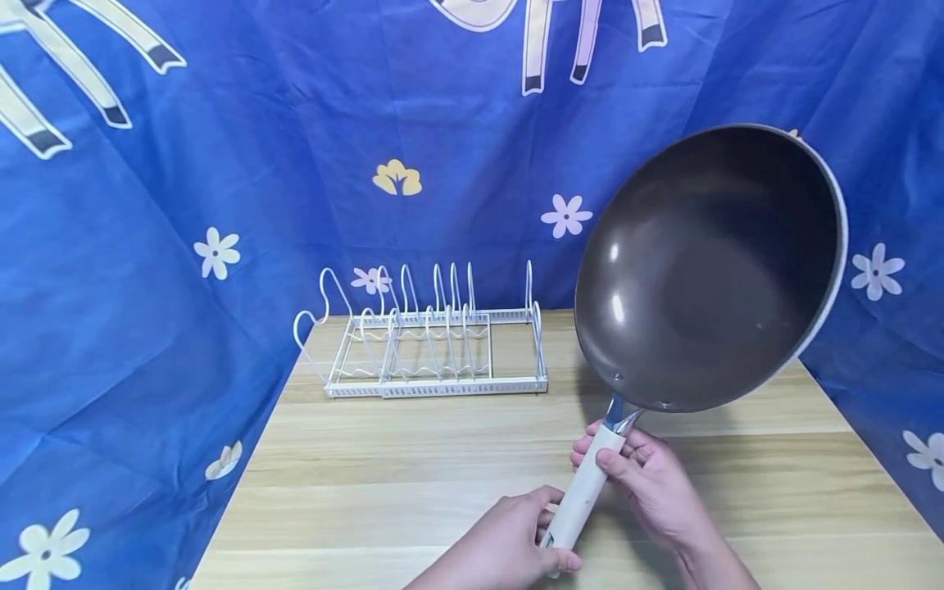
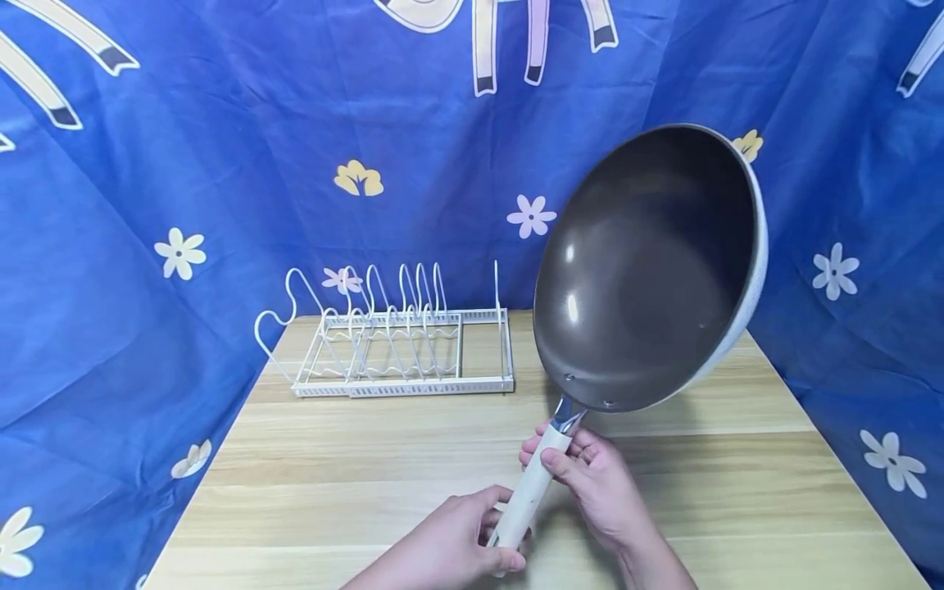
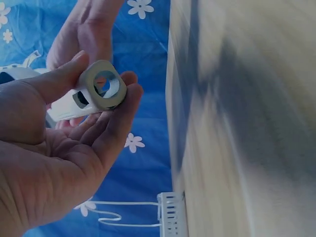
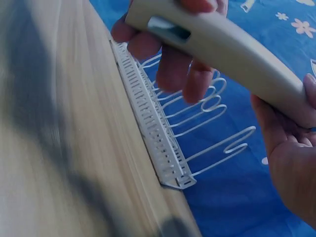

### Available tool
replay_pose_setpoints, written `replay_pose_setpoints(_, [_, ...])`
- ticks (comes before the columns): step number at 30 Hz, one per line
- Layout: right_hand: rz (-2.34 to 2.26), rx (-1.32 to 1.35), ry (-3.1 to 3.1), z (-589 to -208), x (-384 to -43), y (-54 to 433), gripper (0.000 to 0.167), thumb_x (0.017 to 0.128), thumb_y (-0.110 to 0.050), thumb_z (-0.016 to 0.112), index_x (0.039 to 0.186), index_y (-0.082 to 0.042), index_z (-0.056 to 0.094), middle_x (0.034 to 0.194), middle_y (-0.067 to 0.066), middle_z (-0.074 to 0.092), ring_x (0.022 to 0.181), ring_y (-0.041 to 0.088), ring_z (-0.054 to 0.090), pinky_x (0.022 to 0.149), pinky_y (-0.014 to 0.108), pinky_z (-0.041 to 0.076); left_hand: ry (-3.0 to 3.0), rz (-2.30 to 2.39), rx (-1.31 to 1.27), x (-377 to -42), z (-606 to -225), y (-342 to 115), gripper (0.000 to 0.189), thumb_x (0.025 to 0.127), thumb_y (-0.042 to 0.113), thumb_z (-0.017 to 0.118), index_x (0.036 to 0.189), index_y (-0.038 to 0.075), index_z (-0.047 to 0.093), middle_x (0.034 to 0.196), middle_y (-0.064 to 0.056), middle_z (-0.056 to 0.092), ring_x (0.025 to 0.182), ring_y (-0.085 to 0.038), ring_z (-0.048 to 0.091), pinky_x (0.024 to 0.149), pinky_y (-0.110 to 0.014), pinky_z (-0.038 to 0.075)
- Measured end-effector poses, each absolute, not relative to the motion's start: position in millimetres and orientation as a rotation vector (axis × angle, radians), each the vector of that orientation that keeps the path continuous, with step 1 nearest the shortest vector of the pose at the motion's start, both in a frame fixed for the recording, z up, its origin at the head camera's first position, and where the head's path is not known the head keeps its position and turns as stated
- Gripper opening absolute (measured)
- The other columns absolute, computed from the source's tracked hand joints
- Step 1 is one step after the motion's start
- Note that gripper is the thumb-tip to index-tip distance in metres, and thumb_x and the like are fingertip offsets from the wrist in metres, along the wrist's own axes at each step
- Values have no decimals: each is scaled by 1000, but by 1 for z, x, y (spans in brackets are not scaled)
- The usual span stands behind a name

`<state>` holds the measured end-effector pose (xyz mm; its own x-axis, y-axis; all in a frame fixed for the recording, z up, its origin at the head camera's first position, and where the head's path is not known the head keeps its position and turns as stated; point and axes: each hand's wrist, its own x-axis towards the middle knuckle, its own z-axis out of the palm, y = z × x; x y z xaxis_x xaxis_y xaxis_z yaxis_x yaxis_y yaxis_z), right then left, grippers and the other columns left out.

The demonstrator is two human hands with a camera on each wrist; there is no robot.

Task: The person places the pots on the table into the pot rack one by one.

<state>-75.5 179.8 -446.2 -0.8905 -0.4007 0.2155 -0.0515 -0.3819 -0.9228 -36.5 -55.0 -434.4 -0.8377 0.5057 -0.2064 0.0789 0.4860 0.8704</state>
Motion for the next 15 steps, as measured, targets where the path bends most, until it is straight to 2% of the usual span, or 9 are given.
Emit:
replay_pose_setpoints(3, [-2323, -566, 1732, -441, -75, 174, 25, 109, 6, 54, 130, -3, 64, 119, -3, 81, 113, 15, 80, 104, 32, 62, 2287, 1345, 465, -36, -439, -58, 40, 86, 21, 92, 115, 23, 66, 102, 7, 84, 85, 6, 66, 76, -21, 52])
replay_pose_setpoints(7, [-2253, -508, 1881, -433, -74, 166, 23, 107, 3, 61, 129, 3, 62, 115, -4, 82, 110, 17, 81, 102, 31, 64, 2259, 1463, 388, -32, -442, -61, 36, 85, 17, 93, 113, 24, 71, 101, 5, 84, 84, 4, 70, 75, -20, 55])
replay_pose_setpoints(11, [-2210, -421, 1952, -423, -74, 156, 31, 105, 0, 67, 131, 12, 57, 113, -3, 83, 108, 18, 82, 102, 31, 64, 2249, 1562, 320, -28, -445, -66, 38, 84, 17, 93, 117, 21, 77, 99, 3, 84, 83, 3, 72, 75, -19, 56])
replay_pose_setpoints(15, [-2172, -328, 2009, -414, -76, 145, 39, 102, -6, 73, 133, 13, 58, 113, 7, 83, 107, 20, 82, 101, 31, 64, 2262, 1584, 299, -28, -447, -71, 44, 86, 18, 92, 128, 18, 77, 105, 1, 85, 92, -1, 74, 79, -21, 59])
